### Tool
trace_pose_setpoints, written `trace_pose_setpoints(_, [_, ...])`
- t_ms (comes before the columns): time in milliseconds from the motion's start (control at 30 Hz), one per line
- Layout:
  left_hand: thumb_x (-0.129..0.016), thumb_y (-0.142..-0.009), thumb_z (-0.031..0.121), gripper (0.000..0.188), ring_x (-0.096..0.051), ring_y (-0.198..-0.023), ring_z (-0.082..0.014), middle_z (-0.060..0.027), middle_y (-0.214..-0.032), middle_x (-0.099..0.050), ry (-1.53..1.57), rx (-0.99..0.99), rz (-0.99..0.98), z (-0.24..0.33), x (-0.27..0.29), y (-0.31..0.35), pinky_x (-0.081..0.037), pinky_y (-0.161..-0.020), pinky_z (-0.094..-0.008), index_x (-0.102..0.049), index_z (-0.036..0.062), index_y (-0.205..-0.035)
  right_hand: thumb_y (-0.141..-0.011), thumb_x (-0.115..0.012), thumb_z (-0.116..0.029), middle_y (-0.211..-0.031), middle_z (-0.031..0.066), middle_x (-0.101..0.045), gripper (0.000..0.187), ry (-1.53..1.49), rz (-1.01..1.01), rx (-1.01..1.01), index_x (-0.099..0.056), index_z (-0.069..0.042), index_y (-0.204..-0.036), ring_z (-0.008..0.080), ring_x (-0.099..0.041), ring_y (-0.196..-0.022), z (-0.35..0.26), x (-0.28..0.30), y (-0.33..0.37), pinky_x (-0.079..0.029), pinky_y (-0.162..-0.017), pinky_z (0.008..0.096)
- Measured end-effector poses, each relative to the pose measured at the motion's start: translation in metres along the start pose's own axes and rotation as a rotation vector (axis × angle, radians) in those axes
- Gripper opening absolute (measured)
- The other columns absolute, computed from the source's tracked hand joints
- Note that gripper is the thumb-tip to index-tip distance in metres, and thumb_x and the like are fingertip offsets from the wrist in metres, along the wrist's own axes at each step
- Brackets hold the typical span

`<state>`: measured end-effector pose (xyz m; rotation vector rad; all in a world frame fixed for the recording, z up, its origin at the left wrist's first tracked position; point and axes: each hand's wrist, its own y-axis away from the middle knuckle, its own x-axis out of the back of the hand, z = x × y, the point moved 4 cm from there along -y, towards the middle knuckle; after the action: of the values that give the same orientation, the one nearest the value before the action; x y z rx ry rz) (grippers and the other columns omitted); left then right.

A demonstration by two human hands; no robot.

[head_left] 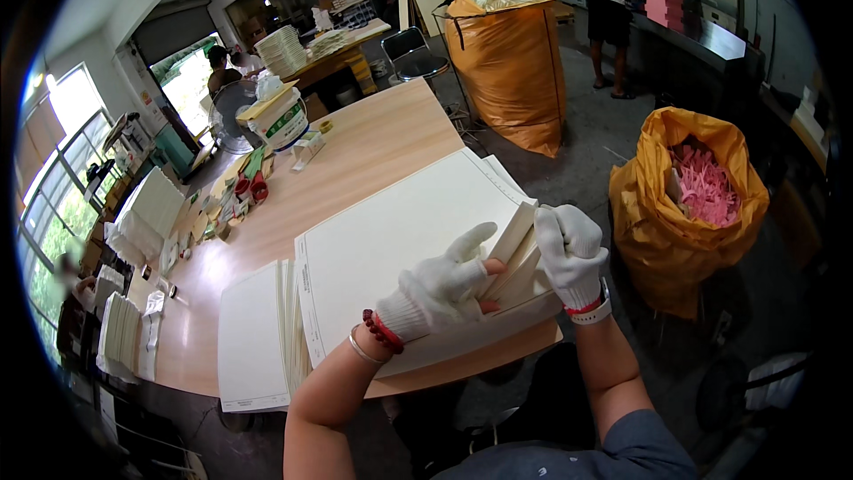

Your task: The person places stacks of white paper documents into clear plastic sleeves and then arranges them into a white box. The person handles the documents and sleeves by hand, organizing them on a table in a workshop setting.

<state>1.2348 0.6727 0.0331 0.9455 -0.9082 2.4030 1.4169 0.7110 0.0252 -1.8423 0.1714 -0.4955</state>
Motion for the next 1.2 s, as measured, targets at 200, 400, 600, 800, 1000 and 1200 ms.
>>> trace_pose_setpoints(200, [-0.074, -0.07, 0.0, 0.053, -0.061, -0.109, -0.0366, -0.0231, -0.144, -0.039, -0.112, 0.023, -0.007, 0.004, 0.005, -0.001, -0.051, -0.087, -0.034, -0.062, 0.0153, -0.118, -0.084, -0.058, 0.002, -0.066, 0.0071, -0.046, 0.017, -0.211, -0.01, -0.206, -0.062, 0.0, -0.1, 0.0228, -0.047, -0.056, 0.005, 0.001, 0.001, -0.036, -0.049, 0.0336])
trace_pose_setpoints(400, [-0.063, -0.072, -0.001, 0.049, -0.065, -0.1, -0.0344, -0.0219, -0.14, -0.046, -0.301, -0.042, -0.01, 0.009, 0.004, -0.003, -0.053, -0.081, -0.0335, -0.064, 0.0149, -0.118, -0.085, -0.059, 0.0, -0.066, 0.0071, -0.049, 0.008, -0.287, -0.026, -0.236, -0.062, -0.001, -0.093, 0.0222, -0.05, -0.057, 0.005, 0.003, 0.004, -0.039, -0.051, 0.033])
trace_pose_setpoints(600, [-0.066, -0.075, 0.008, 0.037, -0.065, -0.098, -0.0325, -0.0168, -0.138, -0.05, -0.309, 0.108, -0.072, 0.01, 0.006, -0.018, -0.052, -0.083, -0.0329, -0.064, 0.01, -0.112, -0.085, -0.059, 0.0, -0.068, 0.0078, -0.05, 0.009, -0.29, 0.03, -0.196, -0.062, -0.001, -0.094, 0.0225, -0.051, -0.058, 0.009, 0.003, 0.006, -0.041, -0.051, 0.0322])
trace_pose_setpoints(800, [-0.078, -0.073, 0.026, 0.04, -0.058, -0.112, -0.0367, -0.0209, -0.146, -0.037, -0.311, 0.216, -0.14, 0.012, 0.006, -0.017, -0.047, -0.093, -0.0356, -0.064, 0.008, -0.106, -0.08, -0.059, 0.003, -0.072, 0.0077, -0.052, 0.025, -0.147, -0.024, -0.053, -0.06, 0.0, -0.104, 0.0231, -0.051, -0.06, 0.006, 0.002, 0.008, -0.041, -0.052, 0.0323])
trace_pose_setpoints(1000, [-0.078, -0.073, 0.024, 0.041, -0.055, -0.115, -0.0395, -0.0244, -0.147, -0.033, -0.322, 0.171, -0.15, 0.007, 0.006, -0.017, -0.046, -0.095, -0.0357, -0.064, 0.0087, -0.108, -0.08, -0.059, 0.004, -0.074, 0.0086, -0.052, 0.031, -0.119, -0.042, -0.048, -0.06, -0.002, -0.11, 0.0233, -0.051, -0.062, 0.008, 0.004, 0.012, -0.041, -0.051, 0.0327])
trace_pose_setpoints(1200, [-0.059, -0.08, 0.012, 0.042, -0.057, -0.113, -0.0373, -0.0207, -0.143, -0.04, -0.304, 0.052, -0.072, 0.003, 0.003, -0.006, -0.048, -0.093, -0.0368, -0.058, 0.0141, -0.123, -0.084, -0.059, 0.002, -0.07, 0.0069, -0.051, 0.014, -0.257, -0.023, -0.156, -0.062, -0.002, -0.097, 0.0219, -0.051, -0.061, 0.001, 0.003, 0.007, -0.04, -0.05, 0.0319])
